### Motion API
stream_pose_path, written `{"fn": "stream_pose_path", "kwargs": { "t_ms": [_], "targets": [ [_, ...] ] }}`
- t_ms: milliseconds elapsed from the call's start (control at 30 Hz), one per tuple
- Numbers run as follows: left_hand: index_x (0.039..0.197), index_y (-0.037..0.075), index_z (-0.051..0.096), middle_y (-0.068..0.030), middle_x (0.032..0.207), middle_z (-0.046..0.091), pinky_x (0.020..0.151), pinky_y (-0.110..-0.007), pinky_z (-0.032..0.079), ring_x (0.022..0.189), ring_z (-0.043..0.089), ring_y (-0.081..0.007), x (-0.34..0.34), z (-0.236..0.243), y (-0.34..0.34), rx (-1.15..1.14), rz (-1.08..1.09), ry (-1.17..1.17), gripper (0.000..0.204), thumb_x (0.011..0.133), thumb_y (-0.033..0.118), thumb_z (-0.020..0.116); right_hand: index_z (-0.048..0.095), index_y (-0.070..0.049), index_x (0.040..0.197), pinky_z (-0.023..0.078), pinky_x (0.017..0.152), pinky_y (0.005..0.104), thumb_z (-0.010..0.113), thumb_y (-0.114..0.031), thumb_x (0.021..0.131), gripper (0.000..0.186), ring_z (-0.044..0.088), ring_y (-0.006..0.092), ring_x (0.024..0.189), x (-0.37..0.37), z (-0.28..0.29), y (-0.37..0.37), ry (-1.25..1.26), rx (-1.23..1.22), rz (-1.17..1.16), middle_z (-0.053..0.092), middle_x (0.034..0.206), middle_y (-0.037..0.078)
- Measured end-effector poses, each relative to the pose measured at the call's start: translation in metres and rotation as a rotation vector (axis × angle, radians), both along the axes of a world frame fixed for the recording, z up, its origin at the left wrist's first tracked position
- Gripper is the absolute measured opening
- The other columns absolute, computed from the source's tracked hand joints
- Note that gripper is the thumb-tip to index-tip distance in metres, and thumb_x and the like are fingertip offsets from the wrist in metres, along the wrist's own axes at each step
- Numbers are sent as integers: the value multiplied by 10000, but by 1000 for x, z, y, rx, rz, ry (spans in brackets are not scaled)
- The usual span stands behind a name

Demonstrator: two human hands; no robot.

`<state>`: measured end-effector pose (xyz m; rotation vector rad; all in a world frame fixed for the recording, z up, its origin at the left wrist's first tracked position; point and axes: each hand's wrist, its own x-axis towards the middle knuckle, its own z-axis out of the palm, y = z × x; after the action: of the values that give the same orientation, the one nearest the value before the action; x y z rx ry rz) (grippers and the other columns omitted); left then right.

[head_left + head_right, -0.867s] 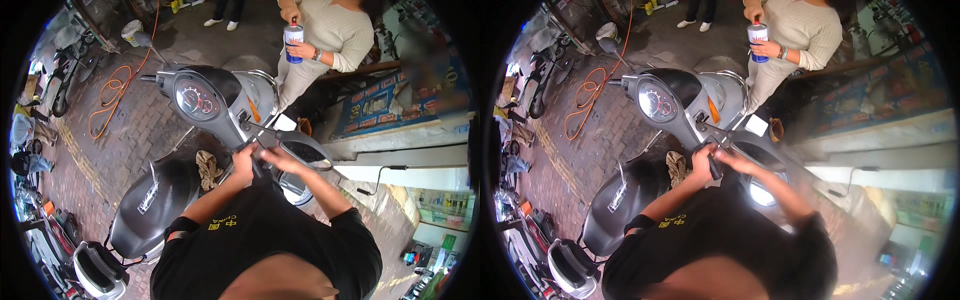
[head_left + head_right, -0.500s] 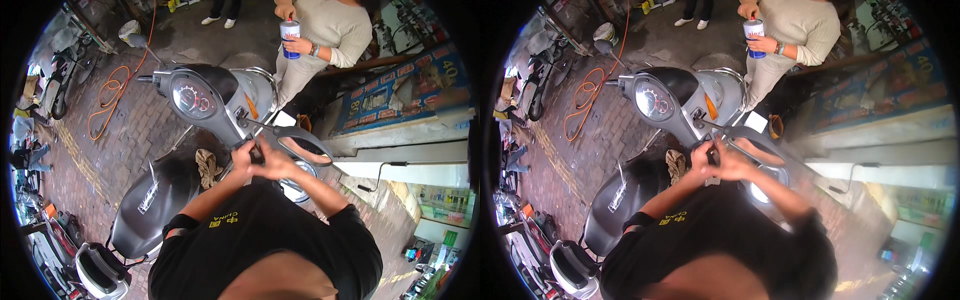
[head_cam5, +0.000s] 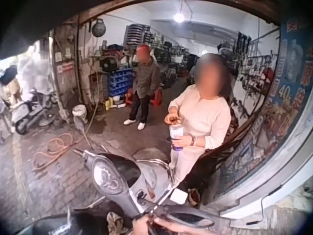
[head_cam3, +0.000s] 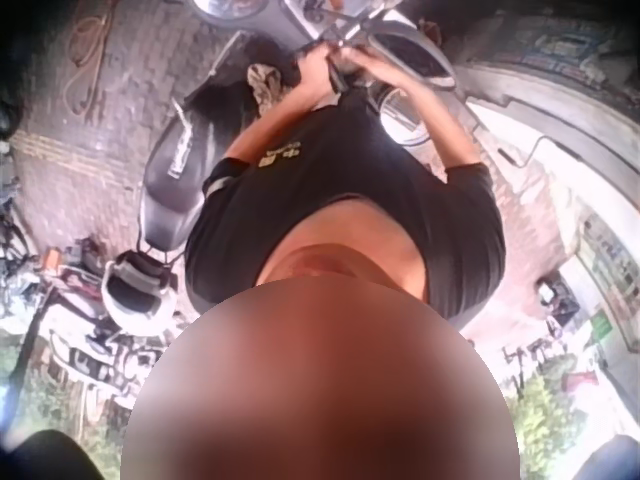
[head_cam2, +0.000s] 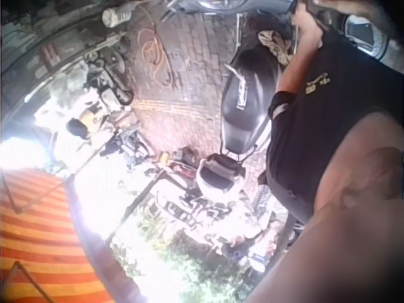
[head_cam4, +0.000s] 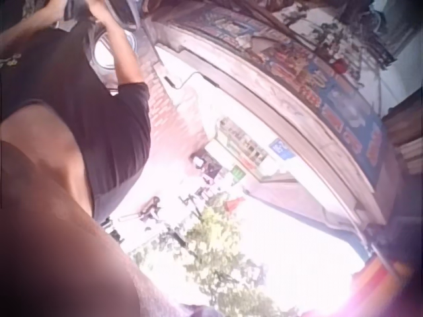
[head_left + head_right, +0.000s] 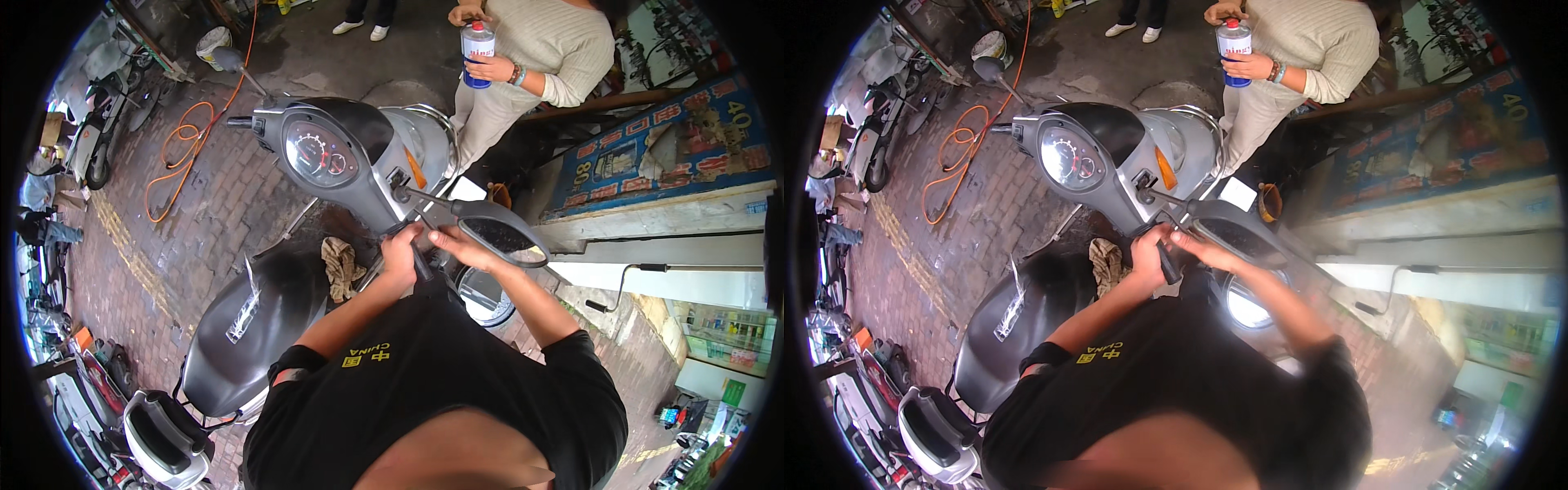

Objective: The person works on the front handlebar area of a scooter, repeatedly manipulating a small component near the right grip. Another person briefly pours liquid from a can into the scooter's fuel area. The person continues adjusting the handlebar component throughout the clip.

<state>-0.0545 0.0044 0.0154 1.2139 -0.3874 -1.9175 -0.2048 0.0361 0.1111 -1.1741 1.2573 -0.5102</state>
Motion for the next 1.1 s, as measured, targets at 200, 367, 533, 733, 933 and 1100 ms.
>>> {"fn": "stream_pose_path", "kwargs": {
  "t_ms": [200,367,533,733,933,1100],
  "targets": [
    [1040,-21,727,-79,982,719,766,-335,509,868,655,-184,-3,-6,1,-5,5,2,255,877,160,655,123,107,1542,493,1000,387,703,-525,894,1075,619,370,1196,4,18,1,95,-85,-42,569,1346,304],
    [894,12,715,-34,807,675,691,-344,498,779,635,-158,-7,12,0,44,67,93,135,844,129,671,262,67,1521,459,1031,408,697,-586,873,1018,594,316,1215,-3,15,-3,65,-79,25,593,1323,248],
    [848,53,694,-25,782,642,618,-308,454,708,596,-165,-8,24,0,-66,43,5,82,825,129,712,280,47,1525,408,1099,420,681,-627,874,1019,522,305,1309,-3,18,3,119,-68,19,561,1375,233],
    [826,33,706,-18,789,660,628,-281,442,678,586,-132,-2,-9,3,-189,18,-79,129,830,162,714,369,57,1478,445,1051,417,636,-595,921,898,561,303,1241,15,34,5,415,-90,165,555,1376,236],
    [853,3,700,-50,811,669,684,-347,497,754,629,-187,0,17,1,-198,-55,-151,179,847,181,713,280,81,1512,479,1014,390,691,-538,907,957,567,281,1256,8,20,1,386,-141,188,603,1327,220],
    [877,-21,703,-53,807,654,707,-353,503,717,607,-182,-8,0,-2,19,112,28,170,867,148,682,602,63,1291,474,999,388,560,-625,948,770,619,313,1155,10,3,7,347,-168,98,643,1224,219]
  ]
}}
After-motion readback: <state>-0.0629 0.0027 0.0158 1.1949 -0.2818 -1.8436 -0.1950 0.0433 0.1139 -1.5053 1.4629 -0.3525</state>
